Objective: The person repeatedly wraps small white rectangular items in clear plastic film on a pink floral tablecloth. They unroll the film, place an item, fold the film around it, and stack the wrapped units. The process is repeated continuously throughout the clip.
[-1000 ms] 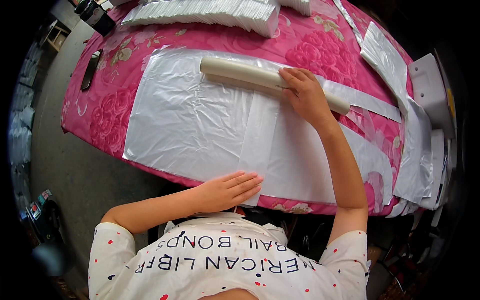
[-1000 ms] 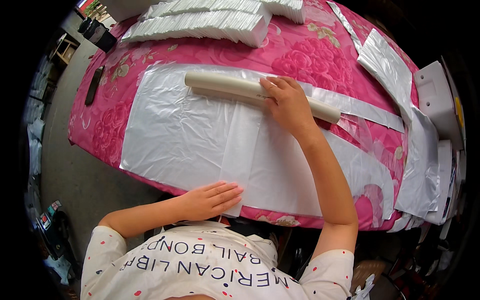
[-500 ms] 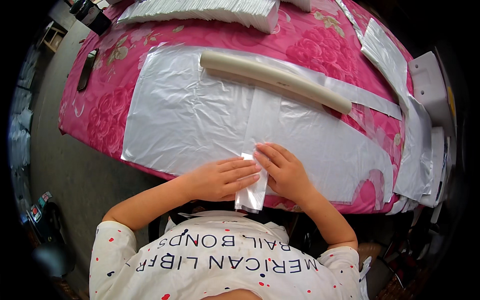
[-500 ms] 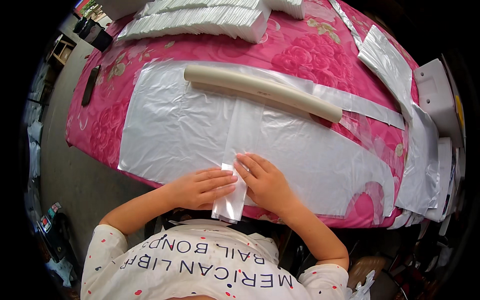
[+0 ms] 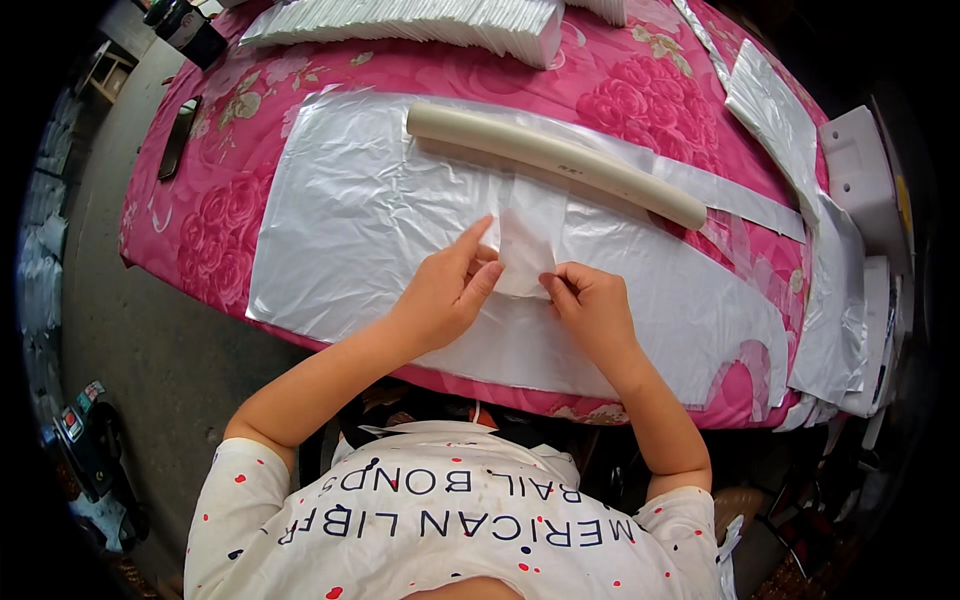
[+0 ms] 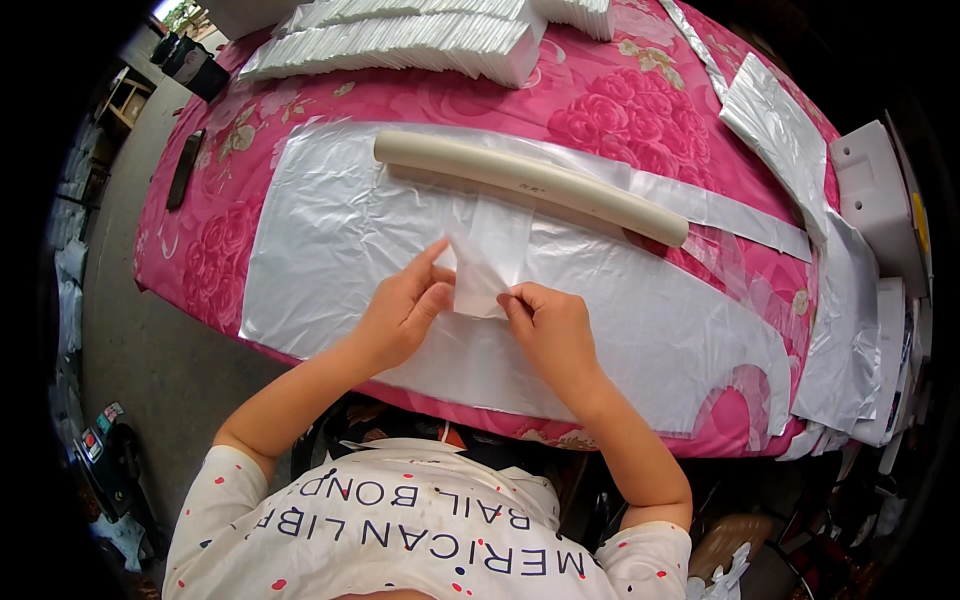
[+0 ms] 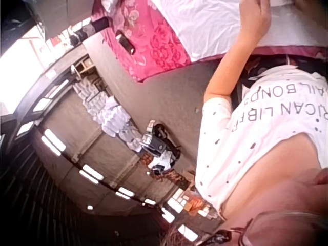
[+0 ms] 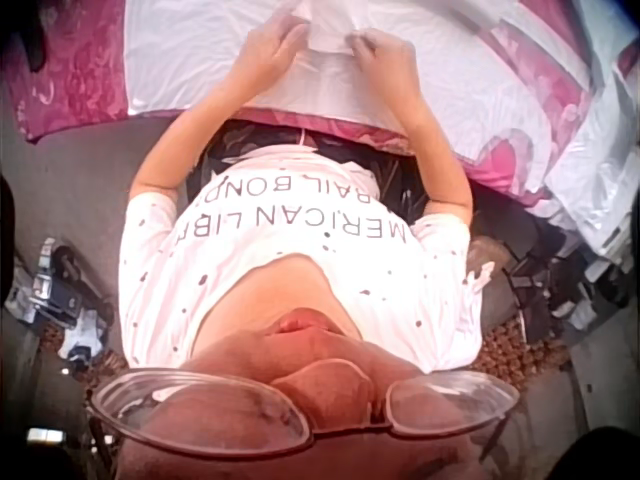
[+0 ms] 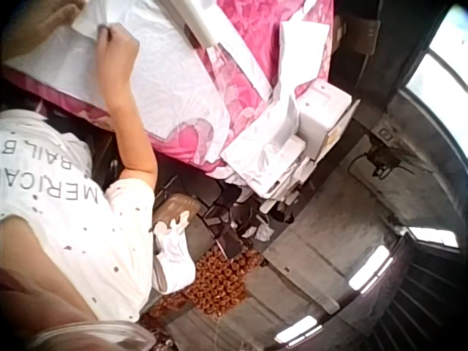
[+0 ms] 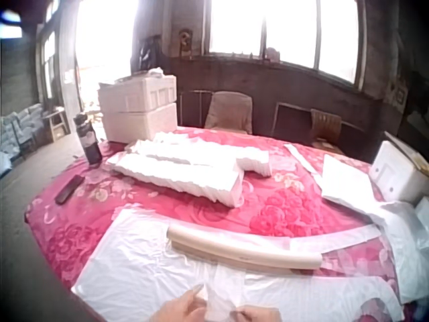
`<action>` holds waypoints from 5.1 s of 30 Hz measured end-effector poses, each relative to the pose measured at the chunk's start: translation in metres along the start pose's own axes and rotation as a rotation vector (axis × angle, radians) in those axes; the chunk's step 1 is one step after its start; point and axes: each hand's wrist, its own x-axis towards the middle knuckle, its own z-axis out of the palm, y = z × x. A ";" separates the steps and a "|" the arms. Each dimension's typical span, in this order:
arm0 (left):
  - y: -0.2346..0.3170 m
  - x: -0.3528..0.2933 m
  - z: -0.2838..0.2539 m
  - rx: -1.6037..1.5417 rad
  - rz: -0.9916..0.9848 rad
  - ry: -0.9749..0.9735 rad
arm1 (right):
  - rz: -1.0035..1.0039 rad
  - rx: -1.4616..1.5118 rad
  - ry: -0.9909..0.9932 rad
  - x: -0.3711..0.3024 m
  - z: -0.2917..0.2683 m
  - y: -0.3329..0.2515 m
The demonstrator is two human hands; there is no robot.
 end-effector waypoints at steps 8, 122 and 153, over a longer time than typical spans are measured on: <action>-0.013 -0.013 0.025 0.824 0.449 -0.175 | 0.227 0.167 -0.110 0.020 -0.009 -0.003; -0.026 -0.086 -0.013 -0.647 -0.132 -0.308 | -0.659 -0.550 0.047 0.051 0.025 0.005; 0.002 -0.079 -0.046 0.235 0.033 -0.106 | 0.027 0.289 0.362 0.218 -0.113 0.047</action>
